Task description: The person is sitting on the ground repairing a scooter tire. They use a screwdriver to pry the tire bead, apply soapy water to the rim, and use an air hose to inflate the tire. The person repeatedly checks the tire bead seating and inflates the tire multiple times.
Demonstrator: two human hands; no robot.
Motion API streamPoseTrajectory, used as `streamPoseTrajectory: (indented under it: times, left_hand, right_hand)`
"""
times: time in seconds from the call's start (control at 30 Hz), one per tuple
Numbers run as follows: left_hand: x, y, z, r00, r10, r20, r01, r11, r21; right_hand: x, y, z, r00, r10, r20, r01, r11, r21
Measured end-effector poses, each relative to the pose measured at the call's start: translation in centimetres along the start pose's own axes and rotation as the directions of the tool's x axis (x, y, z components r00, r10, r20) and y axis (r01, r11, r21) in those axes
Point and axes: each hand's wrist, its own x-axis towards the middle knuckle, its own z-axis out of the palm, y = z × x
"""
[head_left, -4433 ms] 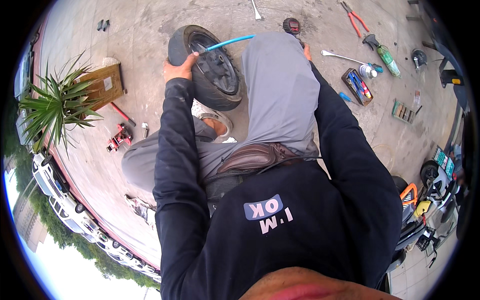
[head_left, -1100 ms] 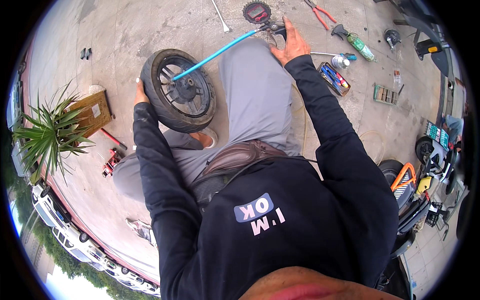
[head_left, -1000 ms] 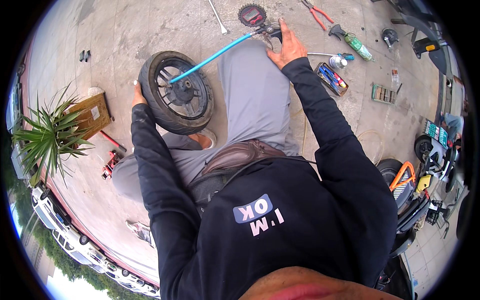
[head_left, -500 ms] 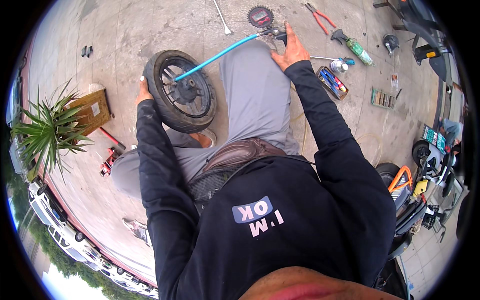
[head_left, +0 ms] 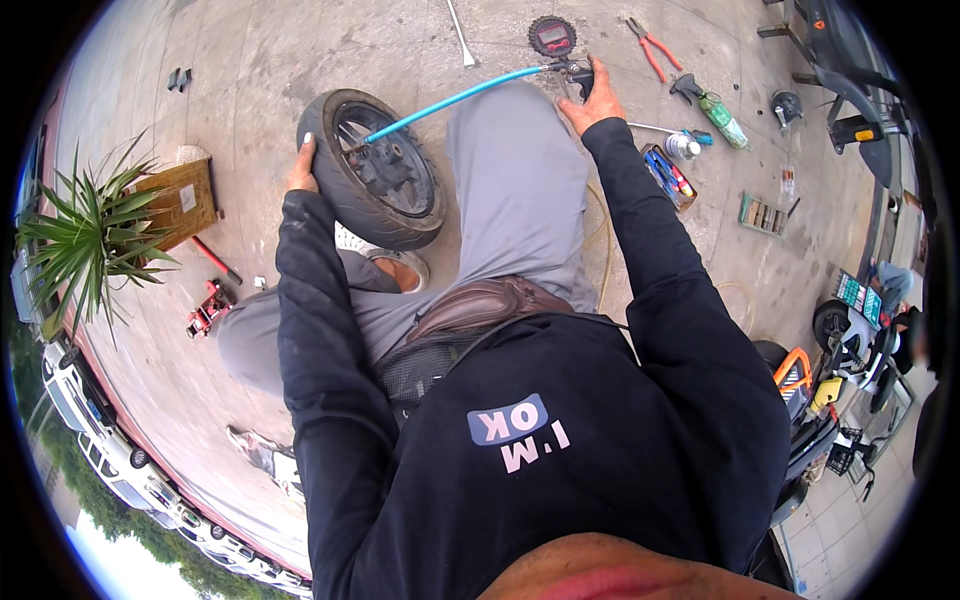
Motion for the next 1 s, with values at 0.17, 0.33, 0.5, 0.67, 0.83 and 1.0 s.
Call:
streamPoseTrajectory:
  times: [0.17,0.33,0.5,0.67,0.83,1.0]
  left_hand:
    - [-1.4,0.2,5.1,1.000,-0.010,0.018,0.012,0.996,-0.088]
    - [0.7,-0.1,6.0,0.997,0.050,-0.052,-0.055,0.994,-0.089]
    - [0.4,-0.5,6.0,0.989,0.075,-0.124,-0.077,0.997,-0.012]
    - [-0.9,-0.4,5.9,0.997,0.061,-0.053,-0.066,0.993,-0.101]
    - [-0.9,-0.4,3.5,0.994,0.054,-0.091,-0.064,0.991,-0.116]
    - [-0.7,0.1,0.2,0.999,0.012,-0.030,-0.013,0.999,-0.037]
  right_hand:
    - [6.2,5.7,6.4,0.856,0.375,0.357,-0.467,0.857,0.220]
    - [7.0,4.0,7.4,0.775,0.426,0.467,-0.470,0.882,-0.025]
    - [6.0,-9.8,6.9,0.820,-0.487,0.299,0.412,0.867,0.280]
    - [3.4,-20.6,13.6,0.382,-0.570,0.728,0.513,0.786,0.346]
    - [5.1,-20.7,12.1,0.473,-0.541,0.696,0.609,0.771,0.186]
    - [9.3,-10.4,1.7,0.955,-0.171,0.242,0.223,0.953,-0.206]
